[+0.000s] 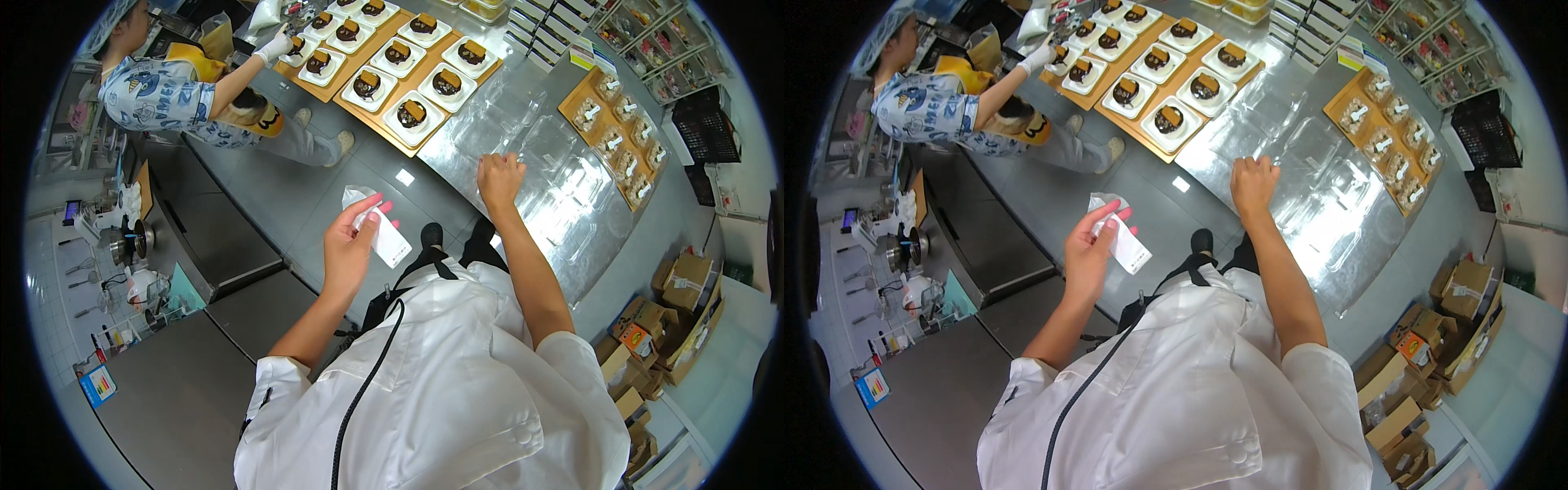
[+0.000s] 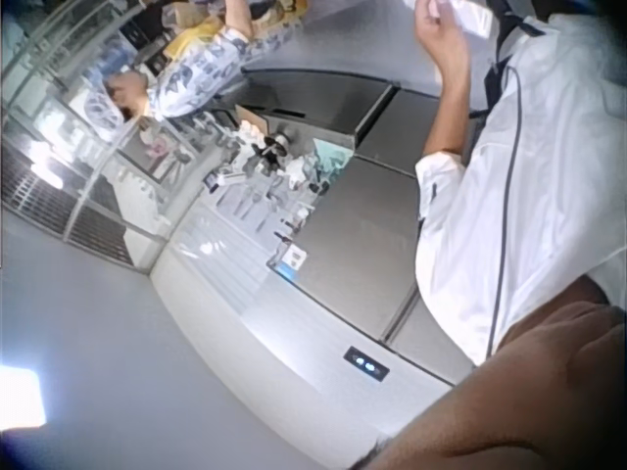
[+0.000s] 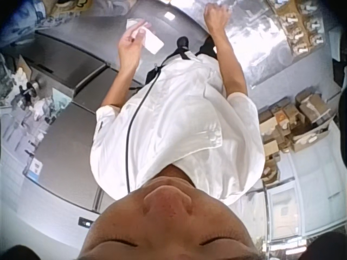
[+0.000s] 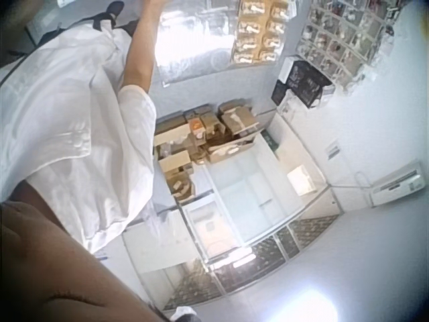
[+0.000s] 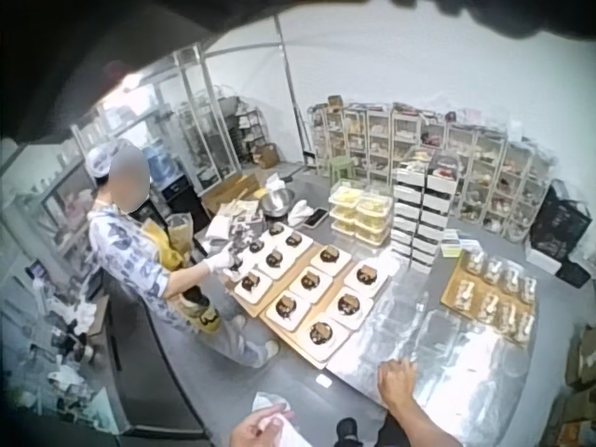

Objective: The person peels labels from a roll and applies them to clear plastic containers on a stainless steel counter. They handle the containers and labels by hand, moving between the counter and a nearby cardboard box to retrieve more containers.

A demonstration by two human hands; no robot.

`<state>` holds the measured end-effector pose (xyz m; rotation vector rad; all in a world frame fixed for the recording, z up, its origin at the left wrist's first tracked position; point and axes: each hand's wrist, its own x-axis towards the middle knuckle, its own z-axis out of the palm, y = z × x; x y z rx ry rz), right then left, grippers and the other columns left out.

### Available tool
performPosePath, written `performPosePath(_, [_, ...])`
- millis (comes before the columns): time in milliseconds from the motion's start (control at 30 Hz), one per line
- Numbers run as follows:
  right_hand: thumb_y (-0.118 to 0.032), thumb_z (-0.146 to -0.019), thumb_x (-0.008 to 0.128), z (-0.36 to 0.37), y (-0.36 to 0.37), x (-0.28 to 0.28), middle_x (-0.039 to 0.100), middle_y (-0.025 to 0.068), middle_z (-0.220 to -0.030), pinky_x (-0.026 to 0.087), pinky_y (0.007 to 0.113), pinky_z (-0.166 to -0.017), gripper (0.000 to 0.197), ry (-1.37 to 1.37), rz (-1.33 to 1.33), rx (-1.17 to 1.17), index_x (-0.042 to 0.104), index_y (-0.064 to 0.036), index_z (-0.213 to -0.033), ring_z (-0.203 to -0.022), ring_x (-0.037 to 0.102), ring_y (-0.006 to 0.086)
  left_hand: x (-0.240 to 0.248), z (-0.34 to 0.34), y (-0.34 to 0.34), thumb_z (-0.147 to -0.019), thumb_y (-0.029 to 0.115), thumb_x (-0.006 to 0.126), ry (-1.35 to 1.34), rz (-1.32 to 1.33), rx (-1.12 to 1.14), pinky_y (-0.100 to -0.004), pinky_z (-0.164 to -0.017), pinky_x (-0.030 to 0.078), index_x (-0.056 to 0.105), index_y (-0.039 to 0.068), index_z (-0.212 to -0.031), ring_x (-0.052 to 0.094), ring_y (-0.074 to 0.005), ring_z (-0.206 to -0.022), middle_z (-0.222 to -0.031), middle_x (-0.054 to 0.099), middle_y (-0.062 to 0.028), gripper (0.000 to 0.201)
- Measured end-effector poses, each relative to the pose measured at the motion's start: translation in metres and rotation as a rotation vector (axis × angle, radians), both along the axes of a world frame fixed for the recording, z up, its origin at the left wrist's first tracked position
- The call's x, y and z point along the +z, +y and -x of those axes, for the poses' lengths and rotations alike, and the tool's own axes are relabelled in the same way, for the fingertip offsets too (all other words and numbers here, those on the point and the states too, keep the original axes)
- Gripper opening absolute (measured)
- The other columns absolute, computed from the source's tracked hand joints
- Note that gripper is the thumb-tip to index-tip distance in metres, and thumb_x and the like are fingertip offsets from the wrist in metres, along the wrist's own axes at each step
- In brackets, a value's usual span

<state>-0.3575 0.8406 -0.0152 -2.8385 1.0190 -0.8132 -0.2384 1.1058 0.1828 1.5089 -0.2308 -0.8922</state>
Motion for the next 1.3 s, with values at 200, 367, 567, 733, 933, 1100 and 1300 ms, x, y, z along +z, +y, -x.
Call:
performPosePath(200, [-0.018,-0.079,0.076,0.005,0.015,0.035,0.066,0.0087,-0.109,0.039,0.041,-0.084,0.037,-0.007,-0.044,0.003,0.068,-0.0118,-0.115,-0.100,0.058,0.0252,-0.003,0.002,-0.002,-0.105,0.012,0.053,-0.007,0.011,0.021,-0.0309,-0.085,0.058,0.058,-0.002,-0.133,0.072,-0.0239,-0.099,-0.123,0.068,-0.0179,0.032])
performPosePath(367, [-0.016,-0.088,0.073,0.012,0.068,0.110,0.063,0.0110,-0.123,0.048,0.039,-0.089,0.040,-0.317,-0.824,0.406,0.063,-0.0081,-0.126,-0.104,0.064,0.0255,-0.009,-0.005,-0.006,-0.104,0.011,0.054,-0.026,-0.034,0.016,-0.0251,-0.077,0.055,0.059,-0.001,-0.132,0.067,-0.0124,-0.085,-0.119,0.071,-0.0153,0.031])
performPosePath(567, [-0.001,-0.089,0.072,0.008,0.121,0.176,0.073,0.0086,-0.104,0.054,0.026,-0.080,0.031,-0.333,-1.546,0.627,0.067,-0.0004,-0.119,-0.089,0.068,0.0107,-0.027,-0.015,-0.010,-0.103,0.011,0.056,0.047,0.019,0.046,-0.0206,-0.068,0.050,0.060,0.001,-0.131,0.060,-0.0044,-0.078,-0.117,0.072,-0.0146,0.030])
performPosePath(733, [0.003,-0.088,0.072,0.009,0.126,0.169,0.074,0.0077,-0.094,0.055,0.024,-0.077,0.029,-0.252,-1.606,0.514,0.070,0.0009,-0.117,-0.083,0.067,0.0083,-0.022,-0.009,0.001,-0.099,0.013,0.064,-0.093,-0.039,-0.078,-0.0189,-0.061,0.045,0.065,0.000,-0.126,0.056,-0.0026,-0.072,-0.102,0.071,-0.0069,0.030])
performPosePath(933, [-0.001,-0.085,0.076,0.020,0.140,0.167,0.075,0.0122,-0.094,0.057,0.029,-0.073,0.025,-0.269,-1.366,0.503,0.074,-0.0021,-0.109,-0.081,0.072,0.0166,-0.029,0.013,0.013,-0.096,0.010,0.068,-0.102,-0.134,-0.065,-0.0189,-0.057,0.040,0.066,-0.001,-0.125,0.052,-0.0024,-0.068,-0.089,0.067,-0.0008,0.031])
performPosePath(1100, [0.002,-0.085,0.071,0.047,0.141,0.159,0.069,0.0133,-0.093,0.054,0.038,-0.074,0.026,-0.264,-0.910,0.627,0.071,-0.0027,-0.110,-0.085,0.067,0.0287,-0.028,0.037,0.005,-0.098,0.007,0.065,0.210,-0.095,0.035,-0.0265,-0.077,0.057,0.060,-0.003,-0.127,0.068,-0.0147,-0.091,-0.105,0.070,-0.0124,0.031])
performPosePath(1300, [-0.001,-0.086,0.070,0.087,0.119,0.155,0.065,0.0123,-0.091,0.053,0.039,-0.073,0.031,-0.354,-0.771,0.679,0.068,-0.0049,-0.117,-0.084,0.064,0.0307,-0.018,0.089,-0.018,-0.098,0.006,0.064,0.227,-0.078,0.131,-0.0282,-0.083,0.056,0.057,-0.003,-0.127,0.067,-0.0151,-0.093,-0.107,0.067,-0.0121,0.031])
